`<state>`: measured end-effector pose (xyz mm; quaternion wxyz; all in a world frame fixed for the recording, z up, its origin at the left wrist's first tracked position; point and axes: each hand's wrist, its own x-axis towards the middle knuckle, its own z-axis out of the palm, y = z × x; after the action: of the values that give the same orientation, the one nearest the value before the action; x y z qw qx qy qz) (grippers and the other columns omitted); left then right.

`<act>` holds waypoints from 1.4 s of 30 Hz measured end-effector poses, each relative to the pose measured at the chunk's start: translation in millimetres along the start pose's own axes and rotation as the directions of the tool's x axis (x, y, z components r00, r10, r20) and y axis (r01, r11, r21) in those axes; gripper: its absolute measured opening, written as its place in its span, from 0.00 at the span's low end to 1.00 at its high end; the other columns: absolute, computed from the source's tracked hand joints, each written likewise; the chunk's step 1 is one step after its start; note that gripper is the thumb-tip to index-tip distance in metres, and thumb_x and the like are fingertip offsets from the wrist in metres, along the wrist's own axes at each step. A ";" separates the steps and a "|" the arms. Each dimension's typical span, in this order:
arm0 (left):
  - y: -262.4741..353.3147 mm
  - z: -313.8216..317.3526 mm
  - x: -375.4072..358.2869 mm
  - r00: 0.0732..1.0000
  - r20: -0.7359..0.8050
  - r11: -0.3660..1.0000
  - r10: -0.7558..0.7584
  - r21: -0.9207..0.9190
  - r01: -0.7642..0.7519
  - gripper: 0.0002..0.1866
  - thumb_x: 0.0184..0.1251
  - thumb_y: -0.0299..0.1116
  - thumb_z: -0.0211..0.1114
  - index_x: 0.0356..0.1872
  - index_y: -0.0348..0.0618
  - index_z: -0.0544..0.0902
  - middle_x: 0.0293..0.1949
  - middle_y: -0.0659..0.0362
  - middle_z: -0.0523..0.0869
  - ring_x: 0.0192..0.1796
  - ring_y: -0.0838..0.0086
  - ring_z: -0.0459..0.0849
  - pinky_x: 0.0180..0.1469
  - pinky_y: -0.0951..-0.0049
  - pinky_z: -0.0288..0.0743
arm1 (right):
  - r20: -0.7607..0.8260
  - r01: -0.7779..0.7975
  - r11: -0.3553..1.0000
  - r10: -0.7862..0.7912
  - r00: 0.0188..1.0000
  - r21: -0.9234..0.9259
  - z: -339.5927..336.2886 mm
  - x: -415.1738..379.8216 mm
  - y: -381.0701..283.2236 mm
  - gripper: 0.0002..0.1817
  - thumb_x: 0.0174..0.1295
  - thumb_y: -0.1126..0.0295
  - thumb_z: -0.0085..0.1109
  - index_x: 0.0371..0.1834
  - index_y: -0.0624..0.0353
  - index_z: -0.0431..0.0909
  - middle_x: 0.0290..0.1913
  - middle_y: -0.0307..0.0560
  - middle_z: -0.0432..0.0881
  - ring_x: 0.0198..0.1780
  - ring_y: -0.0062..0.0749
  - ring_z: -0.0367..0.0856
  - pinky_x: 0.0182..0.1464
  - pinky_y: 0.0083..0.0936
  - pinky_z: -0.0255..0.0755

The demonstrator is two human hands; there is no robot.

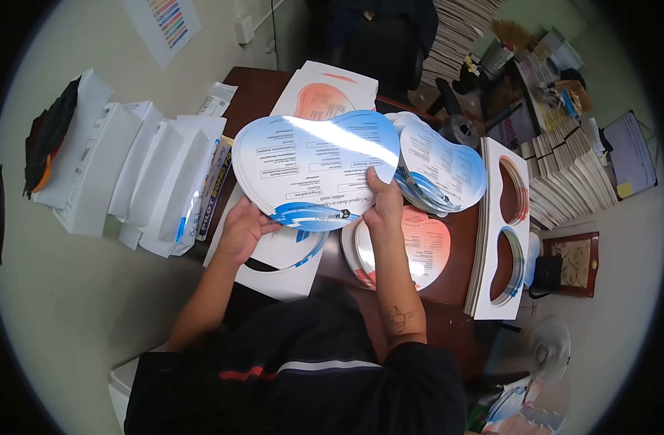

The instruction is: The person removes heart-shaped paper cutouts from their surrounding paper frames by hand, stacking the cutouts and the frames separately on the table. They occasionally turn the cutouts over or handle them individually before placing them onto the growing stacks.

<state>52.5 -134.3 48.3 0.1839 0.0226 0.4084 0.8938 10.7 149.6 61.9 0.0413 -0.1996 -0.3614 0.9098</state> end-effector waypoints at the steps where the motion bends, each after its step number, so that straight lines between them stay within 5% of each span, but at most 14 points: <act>1: 1.1 14.9 -2.0 1.000 -0.019 0.999 0.001 0.054 0.000 0.25 0.75 0.34 0.54 0.68 0.35 0.64 0.62 0.47 0.77 0.62 0.61 0.79 0.58 0.58 0.78 | 0.002 0.012 1.000 -0.012 1.000 -0.012 1.3 -6.0 2.9 0.21 0.68 0.78 0.54 0.64 0.68 0.67 0.57 0.56 0.78 0.57 0.45 0.80 0.61 0.40 0.76; 3: -1.2 22.6 -3.8 0.997 -0.080 1.000 0.002 0.014 0.000 0.23 0.72 0.22 0.56 0.67 0.35 0.66 0.61 0.48 0.78 0.59 0.64 0.81 0.57 0.61 0.80 | -0.007 0.013 1.000 -0.013 1.000 -0.022 8.6 -22.3 5.9 0.21 0.68 0.77 0.54 0.64 0.67 0.67 0.57 0.56 0.79 0.57 0.44 0.80 0.61 0.39 0.76; 6: -2.9 23.1 -8.5 0.996 -0.082 0.999 -0.031 0.034 0.034 0.22 0.73 0.24 0.56 0.66 0.35 0.66 0.62 0.48 0.77 0.59 0.64 0.81 0.57 0.62 0.79 | -0.030 0.049 0.999 -0.049 0.998 0.007 6.7 -39.4 8.2 0.20 0.68 0.78 0.53 0.64 0.68 0.67 0.57 0.56 0.78 0.57 0.44 0.79 0.62 0.39 0.75; 10: -13.1 28.9 -12.7 0.988 -0.155 0.999 -0.023 -0.029 0.019 0.22 0.77 0.35 0.54 0.66 0.36 0.66 0.64 0.47 0.75 0.63 0.62 0.77 0.61 0.60 0.75 | -0.095 0.264 0.962 -0.270 0.958 -0.067 14.9 -73.2 12.9 0.18 0.67 0.77 0.57 0.59 0.72 0.69 0.54 0.55 0.80 0.52 0.37 0.80 0.55 0.33 0.76; 14: -26.3 34.7 1.0 0.973 -0.221 0.973 -0.074 -0.232 0.021 0.31 0.75 0.55 0.51 0.66 0.42 0.67 0.61 0.47 0.75 0.64 0.57 0.72 0.62 0.58 0.68 | 0.160 0.523 0.699 -0.518 0.841 -0.488 40.7 -138.4 20.3 0.18 0.62 0.74 0.63 0.55 0.68 0.75 0.52 0.52 0.82 0.50 0.39 0.81 0.58 0.31 0.72; 15: -25.5 48.3 4.5 0.959 -0.251 0.948 -0.134 -0.315 0.050 0.31 0.75 0.57 0.51 0.66 0.42 0.67 0.58 0.48 0.76 0.61 0.57 0.73 0.60 0.59 0.69 | 0.387 0.663 0.506 -0.550 0.741 -0.551 46.8 -156.7 22.8 0.21 0.59 0.73 0.65 0.55 0.67 0.76 0.53 0.55 0.81 0.50 0.44 0.81 0.60 0.34 0.70; 17: -24.1 38.8 9.0 0.982 -0.001 0.845 -0.190 -0.509 0.163 0.33 0.72 0.61 0.51 0.63 0.42 0.68 0.49 0.52 0.76 0.51 0.60 0.74 0.55 0.62 0.69 | 0.777 0.897 0.180 -0.450 0.441 -0.404 67.8 -182.3 19.1 0.27 0.51 0.71 0.69 0.57 0.63 0.77 0.58 0.57 0.79 0.55 0.52 0.79 0.64 0.43 0.66; 18: -28.2 25.8 12.9 0.950 0.278 0.764 -0.146 -0.578 0.286 0.34 0.71 0.63 0.51 0.61 0.42 0.69 0.43 0.54 0.74 0.44 0.63 0.73 0.51 0.64 0.69 | 0.903 0.969 0.080 -0.351 0.246 -0.233 75.8 -189.7 17.5 0.31 0.48 0.70 0.71 0.59 0.61 0.77 0.63 0.58 0.76 0.59 0.56 0.76 0.65 0.49 0.63; 20: -25.4 61.2 23.9 0.904 0.413 0.691 -0.105 -0.624 0.365 0.35 0.69 0.63 0.52 0.56 0.37 0.69 0.37 0.56 0.69 0.39 0.69 0.69 0.44 0.69 0.67 | 0.973 0.988 0.046 -0.171 0.156 -0.151 65.8 -195.1 27.0 0.34 0.45 0.68 0.72 0.62 0.53 0.77 0.71 0.51 0.70 0.68 0.54 0.68 0.66 0.59 0.57; 21: -31.1 74.3 26.5 0.875 0.483 0.669 -0.032 -0.640 0.378 0.36 0.68 0.63 0.53 0.55 0.36 0.69 0.37 0.56 0.69 0.39 0.69 0.69 0.43 0.70 0.67 | 0.977 0.990 0.048 -0.160 0.141 -0.135 55.7 -192.1 36.2 0.34 0.45 0.67 0.71 0.62 0.48 0.77 0.73 0.44 0.67 0.72 0.54 0.61 0.66 0.63 0.54; 23: -40.7 107.3 31.2 0.794 0.603 0.599 0.080 -0.666 0.445 0.35 0.68 0.61 0.55 0.54 0.33 0.67 0.36 0.56 0.68 0.39 0.71 0.69 0.42 0.71 0.66 | 0.984 0.993 -0.007 -0.133 0.115 -0.117 43.8 -190.0 22.8 0.30 0.47 0.64 0.69 0.60 0.48 0.80 0.70 0.44 0.71 0.69 0.52 0.64 0.67 0.58 0.55; 32: -134.5 162.2 68.2 0.719 0.686 0.587 0.111 -0.629 0.510 0.33 0.71 0.56 0.54 0.61 0.33 0.66 0.38 0.54 0.69 0.39 0.69 0.71 0.40 0.69 0.68 | 0.990 0.984 0.148 -0.085 0.116 -0.103 -36.2 -175.2 -55.0 0.40 0.44 0.65 0.70 0.67 0.49 0.72 0.75 0.45 0.62 0.73 0.48 0.58 0.70 0.59 0.51; 37: -148.1 218.3 66.9 0.717 0.695 0.553 0.055 -0.619 0.558 0.30 0.71 0.54 0.55 0.57 0.35 0.66 0.38 0.55 0.67 0.36 0.70 0.69 0.39 0.70 0.67 | 0.985 0.992 0.020 -0.116 0.128 -0.127 -65.3 -176.5 -78.8 0.30 0.48 0.60 0.69 0.59 0.45 0.79 0.69 0.40 0.73 0.66 0.42 0.64 0.68 0.50 0.52; 42: -173.6 238.7 76.7 0.666 0.745 0.552 0.029 -0.568 0.611 0.30 0.69 0.55 0.58 0.55 0.36 0.66 0.38 0.56 0.67 0.36 0.71 0.71 0.39 0.70 0.69 | 0.980 0.991 -0.006 -0.150 0.132 -0.134 -88.6 -179.2 -95.2 0.28 0.49 0.65 0.68 0.58 0.47 0.78 0.68 0.38 0.72 0.68 0.39 0.62 0.69 0.52 0.50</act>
<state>80.5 168.5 70.5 0.4688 0.1907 -0.1266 0.8531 203.2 237.1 127.5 0.2310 0.4340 -0.7750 0.3971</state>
